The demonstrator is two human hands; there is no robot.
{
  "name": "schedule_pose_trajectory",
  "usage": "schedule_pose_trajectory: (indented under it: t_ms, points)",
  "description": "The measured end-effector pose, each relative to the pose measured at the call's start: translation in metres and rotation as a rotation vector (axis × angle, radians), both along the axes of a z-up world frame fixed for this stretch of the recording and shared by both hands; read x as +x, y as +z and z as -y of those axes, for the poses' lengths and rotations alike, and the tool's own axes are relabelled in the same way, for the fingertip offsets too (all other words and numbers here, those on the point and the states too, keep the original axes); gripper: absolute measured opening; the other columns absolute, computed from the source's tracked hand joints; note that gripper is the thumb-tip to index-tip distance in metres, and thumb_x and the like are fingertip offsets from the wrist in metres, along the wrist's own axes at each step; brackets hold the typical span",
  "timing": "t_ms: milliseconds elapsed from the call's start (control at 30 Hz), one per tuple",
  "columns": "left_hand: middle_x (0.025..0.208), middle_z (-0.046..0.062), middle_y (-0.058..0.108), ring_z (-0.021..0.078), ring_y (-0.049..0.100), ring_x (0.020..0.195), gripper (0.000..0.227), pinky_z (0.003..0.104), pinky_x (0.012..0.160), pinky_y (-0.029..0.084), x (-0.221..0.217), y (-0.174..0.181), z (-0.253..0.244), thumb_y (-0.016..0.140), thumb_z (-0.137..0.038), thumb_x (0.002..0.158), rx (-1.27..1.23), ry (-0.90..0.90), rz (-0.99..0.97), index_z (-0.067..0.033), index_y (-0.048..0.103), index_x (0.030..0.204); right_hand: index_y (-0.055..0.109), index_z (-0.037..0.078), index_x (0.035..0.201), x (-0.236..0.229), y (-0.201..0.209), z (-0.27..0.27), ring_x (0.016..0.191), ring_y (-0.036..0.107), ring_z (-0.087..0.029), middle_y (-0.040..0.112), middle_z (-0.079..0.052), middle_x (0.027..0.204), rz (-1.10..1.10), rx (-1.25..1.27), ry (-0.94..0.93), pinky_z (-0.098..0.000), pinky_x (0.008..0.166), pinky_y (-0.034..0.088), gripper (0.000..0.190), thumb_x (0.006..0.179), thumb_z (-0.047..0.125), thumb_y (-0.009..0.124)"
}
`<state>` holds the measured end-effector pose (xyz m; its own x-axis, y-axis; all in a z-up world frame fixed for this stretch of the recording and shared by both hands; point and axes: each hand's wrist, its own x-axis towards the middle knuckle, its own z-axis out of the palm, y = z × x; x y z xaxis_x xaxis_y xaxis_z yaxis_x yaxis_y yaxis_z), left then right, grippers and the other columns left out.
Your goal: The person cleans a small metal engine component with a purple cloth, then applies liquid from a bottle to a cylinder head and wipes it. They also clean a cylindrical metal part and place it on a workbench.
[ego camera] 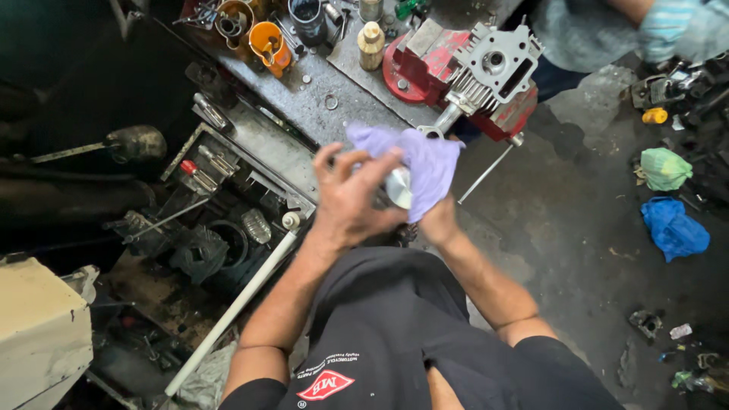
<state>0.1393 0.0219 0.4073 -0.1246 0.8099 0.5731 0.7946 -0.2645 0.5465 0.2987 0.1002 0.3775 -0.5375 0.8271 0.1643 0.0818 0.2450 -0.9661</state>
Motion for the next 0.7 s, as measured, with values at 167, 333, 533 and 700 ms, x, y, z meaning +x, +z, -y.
schedule_pose_trajectory:
  t_ms: [167,333,533,700]
  points:
    - [0.104,-0.004,0.066,0.0202,0.057,0.109,0.068,0.045,0.111,0.035,0.0,0.016,0.001,0.091,-0.018,0.062,0.092,0.052,-0.069,-0.0178,0.069,0.126,0.058,0.001,0.139,0.014,-0.02,0.008,0.125,0.065,-0.019,0.067,-0.01,0.135,-0.168,-0.001,0.14,-0.0333,0.111,0.051,0.031,0.109,0.01,0.053]
    - [0.114,-0.003,0.071,0.0228,0.057,0.11,0.082,0.047,0.11,0.033,0.01,0.021,0.011,0.092,-0.025,0.061,0.025,0.053,-0.041,-0.0102,0.062,0.136,0.051,0.001,0.144,0.024,-0.03,0.008,0.122,0.062,-0.021,0.062,-0.011,0.137,-0.091,0.034,0.01,-0.0353,0.105,0.051,0.052,0.098,0.015,0.071]
    - [0.104,0.0,0.068,0.0234,0.057,0.104,0.083,0.046,0.105,0.035,0.01,0.02,0.007,0.093,-0.024,0.056,0.025,-0.067,-0.092,-0.0123,0.066,0.133,0.06,0.004,0.138,0.027,-0.038,0.007,0.109,0.067,-0.022,0.068,-0.01,0.127,0.097,0.1,-0.025,-0.0326,0.096,0.055,0.044,0.098,0.017,0.069]
    - [0.103,0.0,0.066,0.0221,0.058,0.108,0.079,0.043,0.108,0.036,0.008,0.02,0.0,0.093,-0.02,0.062,0.047,0.115,-0.016,-0.0112,0.065,0.135,0.057,0.002,0.138,0.03,-0.054,0.015,0.11,0.064,-0.022,0.066,-0.009,0.126,-0.033,0.027,0.014,-0.0345,0.096,0.053,0.044,0.099,0.019,0.067]
